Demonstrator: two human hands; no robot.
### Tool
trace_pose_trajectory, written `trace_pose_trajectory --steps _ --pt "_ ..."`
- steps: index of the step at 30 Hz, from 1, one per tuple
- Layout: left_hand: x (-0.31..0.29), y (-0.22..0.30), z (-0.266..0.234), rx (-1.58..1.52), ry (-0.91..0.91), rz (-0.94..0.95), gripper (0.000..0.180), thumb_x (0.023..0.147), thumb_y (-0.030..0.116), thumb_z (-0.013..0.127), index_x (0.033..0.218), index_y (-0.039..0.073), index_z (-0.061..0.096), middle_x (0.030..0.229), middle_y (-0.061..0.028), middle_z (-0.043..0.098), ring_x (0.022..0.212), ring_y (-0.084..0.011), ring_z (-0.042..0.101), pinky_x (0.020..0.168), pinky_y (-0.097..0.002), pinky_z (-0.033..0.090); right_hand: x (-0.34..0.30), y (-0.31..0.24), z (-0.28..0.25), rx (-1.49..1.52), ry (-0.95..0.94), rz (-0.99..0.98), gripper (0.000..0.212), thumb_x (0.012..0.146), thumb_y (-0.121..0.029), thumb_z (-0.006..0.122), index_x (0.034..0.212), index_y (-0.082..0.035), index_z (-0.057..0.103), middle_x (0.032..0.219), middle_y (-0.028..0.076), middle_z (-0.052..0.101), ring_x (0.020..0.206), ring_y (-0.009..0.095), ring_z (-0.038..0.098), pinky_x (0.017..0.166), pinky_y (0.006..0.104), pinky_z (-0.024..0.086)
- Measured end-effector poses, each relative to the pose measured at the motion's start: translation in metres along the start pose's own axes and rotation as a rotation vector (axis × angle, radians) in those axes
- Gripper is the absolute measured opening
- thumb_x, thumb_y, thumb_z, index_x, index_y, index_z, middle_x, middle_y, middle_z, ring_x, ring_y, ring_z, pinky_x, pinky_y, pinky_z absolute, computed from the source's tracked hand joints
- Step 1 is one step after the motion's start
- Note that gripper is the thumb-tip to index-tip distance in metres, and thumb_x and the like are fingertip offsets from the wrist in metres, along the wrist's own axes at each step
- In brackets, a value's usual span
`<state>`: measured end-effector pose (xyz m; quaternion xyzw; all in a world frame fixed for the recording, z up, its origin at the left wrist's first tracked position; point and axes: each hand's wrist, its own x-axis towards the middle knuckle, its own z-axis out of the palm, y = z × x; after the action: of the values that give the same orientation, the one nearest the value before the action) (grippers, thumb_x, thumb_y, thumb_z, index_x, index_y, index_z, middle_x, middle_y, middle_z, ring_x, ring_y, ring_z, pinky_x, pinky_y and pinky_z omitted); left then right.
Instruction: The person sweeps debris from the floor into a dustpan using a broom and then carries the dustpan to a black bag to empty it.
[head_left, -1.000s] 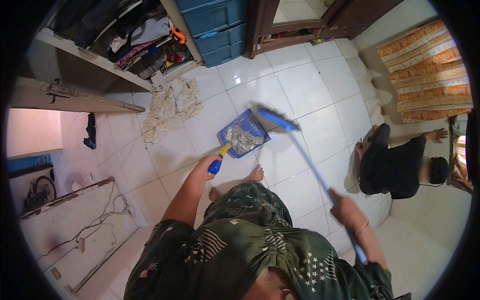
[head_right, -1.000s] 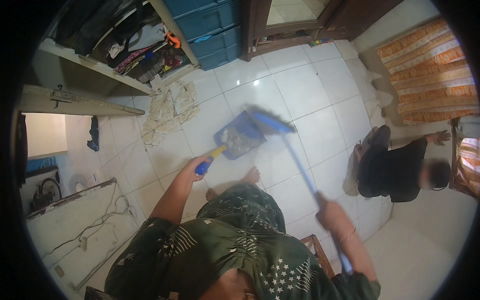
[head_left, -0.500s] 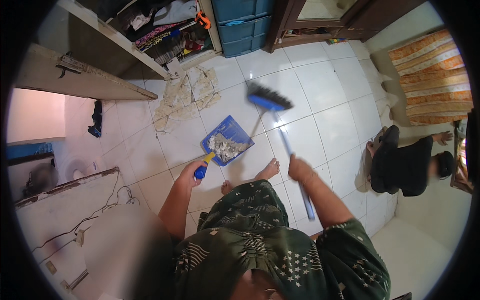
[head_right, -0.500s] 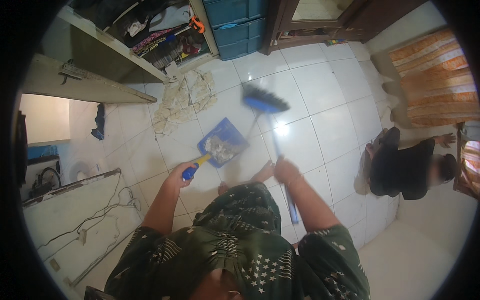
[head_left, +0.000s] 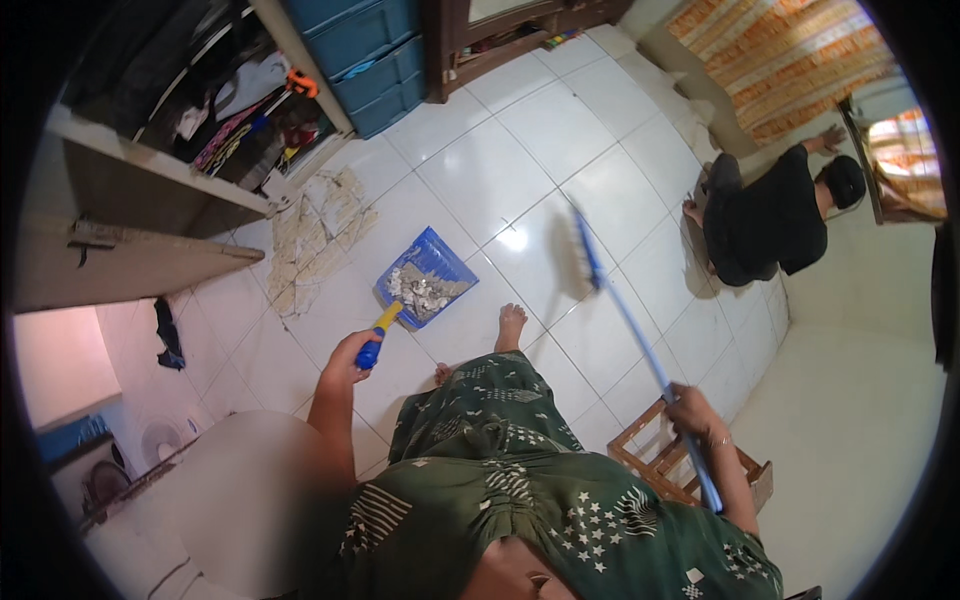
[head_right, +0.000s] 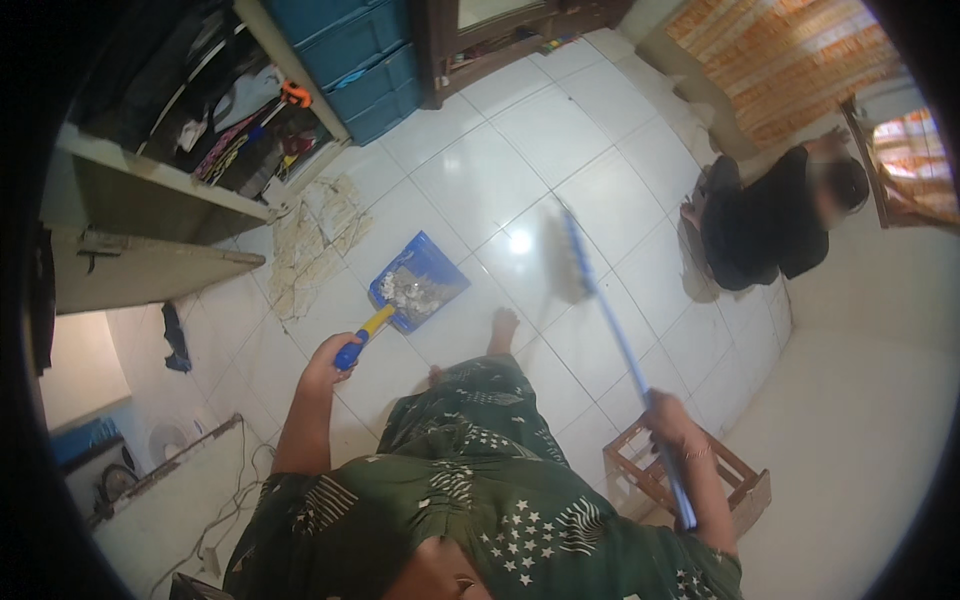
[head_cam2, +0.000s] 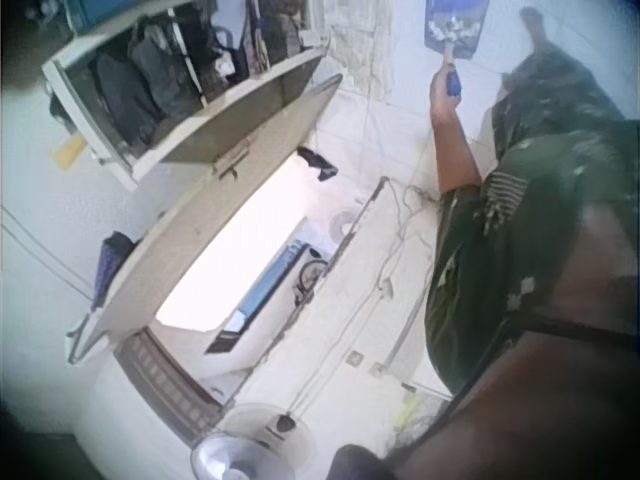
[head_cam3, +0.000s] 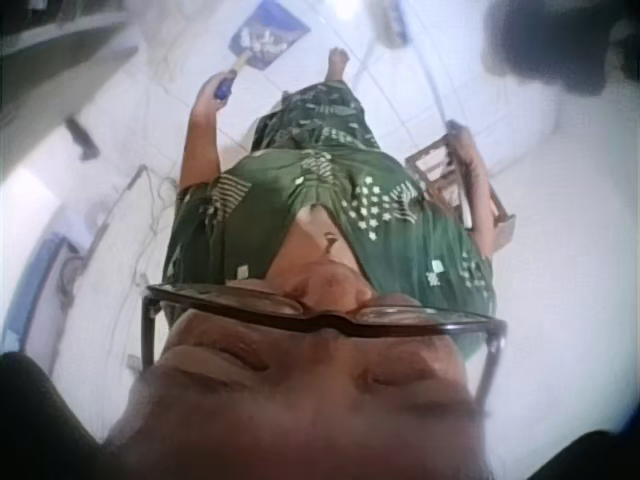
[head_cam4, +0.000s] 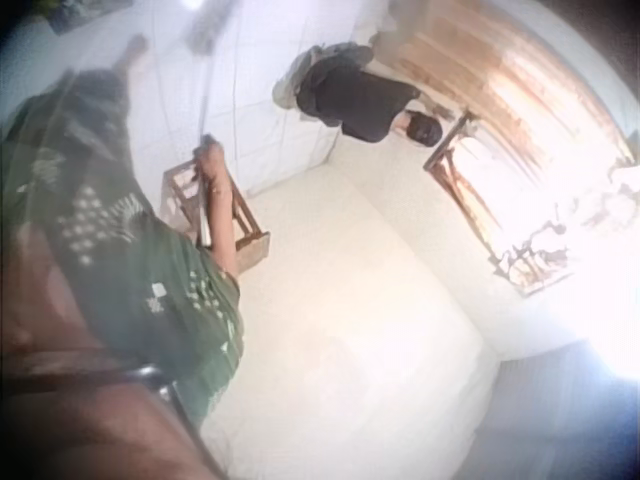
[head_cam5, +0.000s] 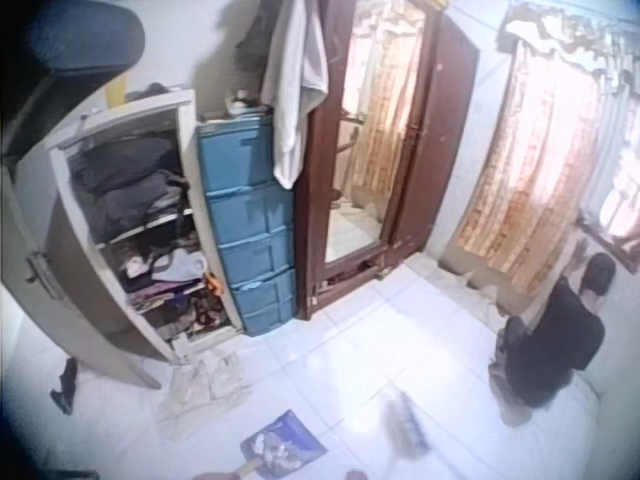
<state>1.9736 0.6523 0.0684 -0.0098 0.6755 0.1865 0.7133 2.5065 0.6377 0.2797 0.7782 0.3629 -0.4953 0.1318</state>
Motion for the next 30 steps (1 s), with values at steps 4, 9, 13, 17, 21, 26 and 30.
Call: trace_pose_trajectory --steps 4,9,13,17,21,26,30 --pt "-0.013 0.01 -0.005 0.152 0.095 0.019 0.025 0.064 0.028 0.067 0.075 0.012 0.051 0.056 0.0001 0.045 0.037 -0.0113 0.04 0.032 -0.0242 0.026 0.157 0.135 -0.038 -0.208 0.238 0.132 0.021 0.07 -0.012 0.067 0.068 0.007 0.06 0.066 0.018 0.062 0.054 0.028 0.061 0.049 0.0383 0.048" --pt "-0.004 0.022 0.005 0.42 0.095 0.033 0.026 0.064 0.028 0.067 0.073 0.012 0.05 0.054 -0.0001 0.044 0.038 -0.0105 0.039 0.033 -0.0238 0.027 0.275 0.195 -0.016 -0.764 0.088 0.098 0.016 0.073 -0.013 0.058 0.075 0.001 0.065 0.07 0.013 0.065 0.066 0.021 0.065 0.059 0.0324 0.051" --pt "0.006 0.014 -0.004 0.309 0.088 -0.019 0.025 0.063 0.028 0.067 0.075 0.013 0.051 0.057 0.0 0.045 0.039 -0.0106 0.039 0.034 -0.0241 0.026 0.181 0.067 0.086 -0.692 0.063 -0.193 0.016 0.071 -0.01 0.056 0.067 0.003 0.062 0.075 0.022 0.063 0.075 0.032 0.064 0.068 0.0404 0.051" --pt "-0.001 0.023 0.023 0.261 0.079 0.028 0.026 0.061 0.028 0.068 0.075 0.015 0.051 0.059 0.0003 0.045 0.043 -0.0108 0.04 0.036 -0.0238 0.025 0.052 -0.015 0.119 -0.531 -0.08 -0.163 0.031 0.076 -0.007 0.047 0.102 0.008 0.047 0.094 0.028 0.059 0.091 0.039 0.059 0.08 0.0438 0.046" --pt "0.011 0.02 0.03 0.225 0.071 0.052 0.027 0.06 0.029 0.069 0.077 0.017 0.05 0.063 -0.0004 0.046 0.05 -0.0116 0.041 0.042 -0.0256 0.028 0.011 -0.037 0.112 -0.55 -0.175 -0.486 0.04 0.072 -0.007 0.049 0.109 0.009 0.045 0.09 0.028 0.059 0.088 0.039 0.058 0.075 0.044 0.047" --pt "0.012 0.011 0.008 0.3 0.077 0.01 0.03 0.06 0.03 0.069 0.079 0.018 0.05 0.065 0.0001 0.045 0.054 -0.0121 0.04 0.046 -0.0276 0.029 -0.04 -0.027 0.089 -0.304 -0.175 -0.446 0.045 0.069 -0.008 0.051 0.111 0.008 0.044 0.08 0.026 0.059 0.074 0.038 0.059 0.067 0.0428 0.048" --pt "-0.007 -0.007 -0.038 0.322 0.092 0.087 0.027 0.062 0.026 0.068 0.08 0.01 0.055 0.065 -0.0013 0.05 0.05 -0.0119 0.045 0.042 -0.0274 0.033 -0.049 0.024 0.087 -0.223 -0.05 -0.102 0.035 0.068 -0.011 0.055 0.096 0.009 0.05 0.076 0.025 0.058 0.069 0.035 0.06 0.064 0.0416 0.048"
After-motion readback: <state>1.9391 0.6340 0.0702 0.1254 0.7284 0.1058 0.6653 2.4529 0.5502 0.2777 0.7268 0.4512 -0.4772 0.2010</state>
